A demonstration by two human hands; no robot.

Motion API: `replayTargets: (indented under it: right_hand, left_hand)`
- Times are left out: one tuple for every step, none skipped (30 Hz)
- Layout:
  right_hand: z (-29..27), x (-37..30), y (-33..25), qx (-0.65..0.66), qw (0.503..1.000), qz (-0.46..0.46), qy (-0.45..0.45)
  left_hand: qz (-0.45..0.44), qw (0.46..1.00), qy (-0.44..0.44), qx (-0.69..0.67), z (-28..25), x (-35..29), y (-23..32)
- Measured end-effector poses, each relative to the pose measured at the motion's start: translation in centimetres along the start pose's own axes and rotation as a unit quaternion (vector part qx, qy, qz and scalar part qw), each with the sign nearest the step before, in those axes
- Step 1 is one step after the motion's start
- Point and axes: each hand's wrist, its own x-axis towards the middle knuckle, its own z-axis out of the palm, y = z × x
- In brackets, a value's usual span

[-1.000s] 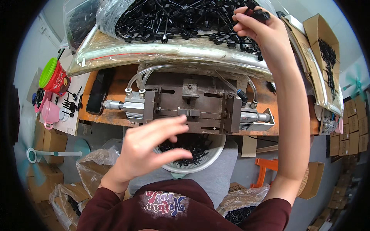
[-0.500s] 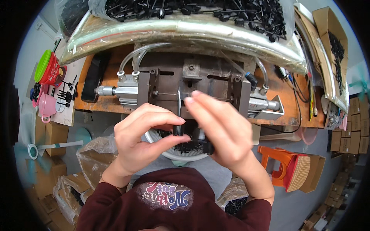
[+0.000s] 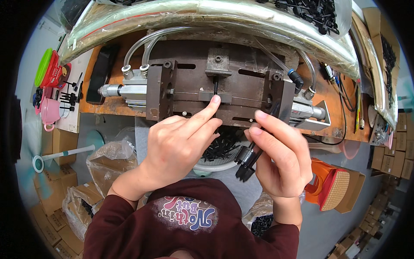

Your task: Assembling small black plastic components using a pneumatic press.

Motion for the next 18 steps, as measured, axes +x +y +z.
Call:
replayTargets:
  right_hand:
    - [0.0, 0.4, 0.2, -0.047, 0.998, -0.043, 0.022]
    - [0.0, 0.2, 0.2, -0.051, 0.998, -0.041, 0.023]
    - [0.0, 0.0, 0.2, -0.055, 0.997, -0.039, 0.022]
    - [0.0, -0.2, 0.3, -0.058, 0.997, -0.038, 0.022]
    - [0.1, -0.5, 0.6, -0.070, 0.996, -0.059, 0.020]
    - [-0.2, -0.6, 0.5, -0.087, 0.993, -0.082, -0.010]
    - [-0.3, -0.7, 0.2, -0.102, 0.989, -0.103, -0.025]
    - [-0.2, -0.7, 0.0, -0.116, 0.985, -0.124, -0.040]
    - [0.3, -0.6, 0.0, -0.129, 0.979, -0.154, -0.029]
    - [0.6, -0.5, -0.3, -0.120, 0.980, -0.159, -0.027]
    - [0.9, -0.4, -0.5, -0.111, 0.980, -0.163, -0.025]
    - [1.0, -0.3, -0.7, -0.102, 0.980, -0.168, -0.023]
    - [1.0, -0.3, -0.6, -0.099, 0.983, -0.150, -0.033]
    - [0.8, -0.2, -0.5, -0.095, 0.986, -0.133, -0.042]
    - [0.8, -0.4, -0.3, -0.099, 0.988, -0.109, -0.035]
    - [0.7, -0.6, -0.1, -0.102, 0.991, -0.085, -0.029]
    - [0.7, -0.5, -0.1, -0.074, 0.996, -0.054, -0.010]
    - [0.7, -0.3, 0.0, -0.045, 0.999, -0.022, 0.009]
  left_hand:
    - [0.002, 1.000, -0.003, 0.004, 0.0, 0.0, 0.0]
    - [-0.001, 1.000, -0.013, 0.000, -0.1, 0.1, 0.0]
    - [-0.005, 1.000, -0.023, -0.004, -0.4, 0.1, 0.0]
    - [-0.009, 0.999, -0.032, -0.007, -0.6, 0.1, -0.1]
    - [-0.026, 0.996, -0.014, -0.082, -0.7, 0.1, -0.1]
    - [-0.044, 0.987, 0.005, -0.157, -0.8, 0.1, -0.1]
    - [-0.059, 0.971, 0.022, -0.232, -0.9, 0.2, -0.1]
    - [-0.055, 0.954, 0.021, -0.294, -1.3, 0.2, 0.0]
    - [-0.051, 0.933, 0.020, -0.355, -2.0, 0.3, 0.3]
    - [-0.049, 0.910, 0.019, -0.412, -2.5, 0.1, 0.5]
    - [-0.044, 0.915, 0.036, -0.400, -2.5, 0.0, 0.7]
    - [-0.051, 0.919, 0.043, -0.387, -2.7, -0.2, 0.8]
    - [-0.058, 0.924, 0.051, -0.376, -2.8, -0.3, 0.8]
    - [-0.064, 0.927, 0.060, -0.364, -2.8, -0.4, 0.8]
    - [-0.048, 0.946, 0.060, -0.314, -2.8, -0.5, 0.7]
    - [-0.030, 0.962, 0.059, -0.264, -2.7, -0.7, 0.4]
    - [-0.013, 0.975, 0.059, -0.213, -2.5, -0.8, 0.2]
    - [-0.010, 0.982, 0.052, -0.179, -2.1, -0.8, 0.1]
